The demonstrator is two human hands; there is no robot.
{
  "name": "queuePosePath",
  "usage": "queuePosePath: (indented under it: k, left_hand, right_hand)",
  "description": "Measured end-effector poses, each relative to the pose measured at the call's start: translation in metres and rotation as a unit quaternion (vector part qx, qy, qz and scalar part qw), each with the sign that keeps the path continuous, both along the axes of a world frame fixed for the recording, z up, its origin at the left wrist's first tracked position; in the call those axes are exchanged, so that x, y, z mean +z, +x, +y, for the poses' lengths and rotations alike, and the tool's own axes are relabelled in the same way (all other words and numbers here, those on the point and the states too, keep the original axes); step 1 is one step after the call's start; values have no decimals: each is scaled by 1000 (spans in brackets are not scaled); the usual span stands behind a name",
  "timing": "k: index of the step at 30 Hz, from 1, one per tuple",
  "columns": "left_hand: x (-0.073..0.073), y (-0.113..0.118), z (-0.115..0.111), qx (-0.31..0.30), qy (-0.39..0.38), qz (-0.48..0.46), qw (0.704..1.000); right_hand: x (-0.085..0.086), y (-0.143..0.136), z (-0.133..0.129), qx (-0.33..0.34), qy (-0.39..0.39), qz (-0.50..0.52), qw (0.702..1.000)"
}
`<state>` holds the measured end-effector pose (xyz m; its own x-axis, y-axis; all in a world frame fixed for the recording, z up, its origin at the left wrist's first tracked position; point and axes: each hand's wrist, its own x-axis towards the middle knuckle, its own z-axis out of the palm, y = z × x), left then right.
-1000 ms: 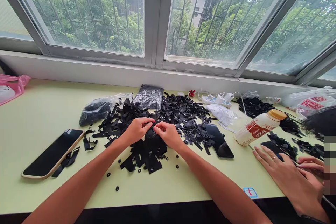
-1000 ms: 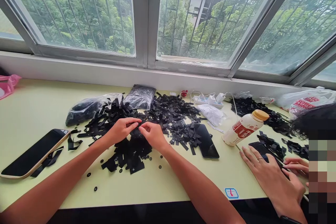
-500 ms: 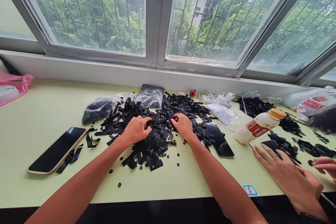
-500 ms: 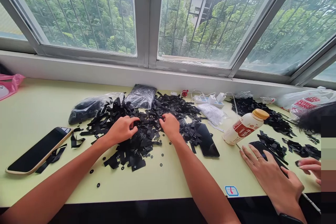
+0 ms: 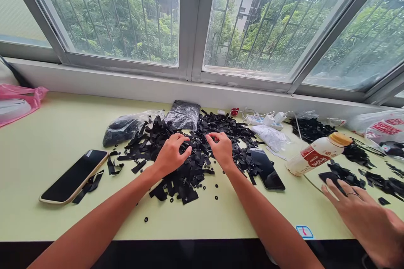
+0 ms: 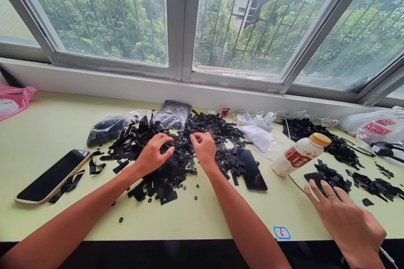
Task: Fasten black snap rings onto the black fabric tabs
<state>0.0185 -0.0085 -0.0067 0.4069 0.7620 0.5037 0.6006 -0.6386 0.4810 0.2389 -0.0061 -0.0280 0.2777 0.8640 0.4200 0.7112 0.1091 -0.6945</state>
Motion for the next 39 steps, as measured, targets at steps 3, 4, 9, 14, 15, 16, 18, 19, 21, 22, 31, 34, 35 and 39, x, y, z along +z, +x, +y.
queuePosePath:
  k: [3,4,9,14,15,16,18,19,21,22,31,34,35,39]
  left_hand:
    - [-5,0,1,-12,-15,23,1000]
    - [-7,0,2,-16,-20,30,999]
    - [-9,-1,2,-34,-32,28,999]
    - [-3,2,-2,-40,-76,-51,995]
    - [-2,3,-2,-44,-103,-76,991]
    - [-1,4,-2,-50,-136,-103,984]
    - [-1,6,-2,-68,-212,-153,963]
    - [-1,6,-1,-81,-248,-173,950]
    - [-1,7,1,-111,-300,-202,926]
    - [-1,7,1,-123,-313,-215,917]
    - [0,5,2,-124,-333,-255,899]
    - [0,6,2,-124,-337,-249,899]
    - [0,7,1,-123,-339,-246,900]
    - [0,6,1,-128,-341,-224,904]
  right_hand:
    - [-6,4,5,-55,-80,-82,992]
    - [-9,6,8,-55,-104,-93,989]
    - [-11,12,15,-27,-59,-2,998]
    - [-1,0,4,70,9,261,963]
    - [1,-5,1,88,-5,313,946]
    - [3,-11,-3,103,-23,357,928]
    - [5,-23,-11,132,-59,410,900]
    - [6,-29,-15,148,-73,421,892]
    - [5,-39,-20,175,-88,427,883]
    - [4,-42,-22,183,-92,427,881]
    - [2,-44,-24,198,-84,459,862]
    - [4,-46,-26,192,-83,439,874]
    - [4,-47,-27,190,-85,431,878]
    - [2,-48,-27,179,-90,427,882]
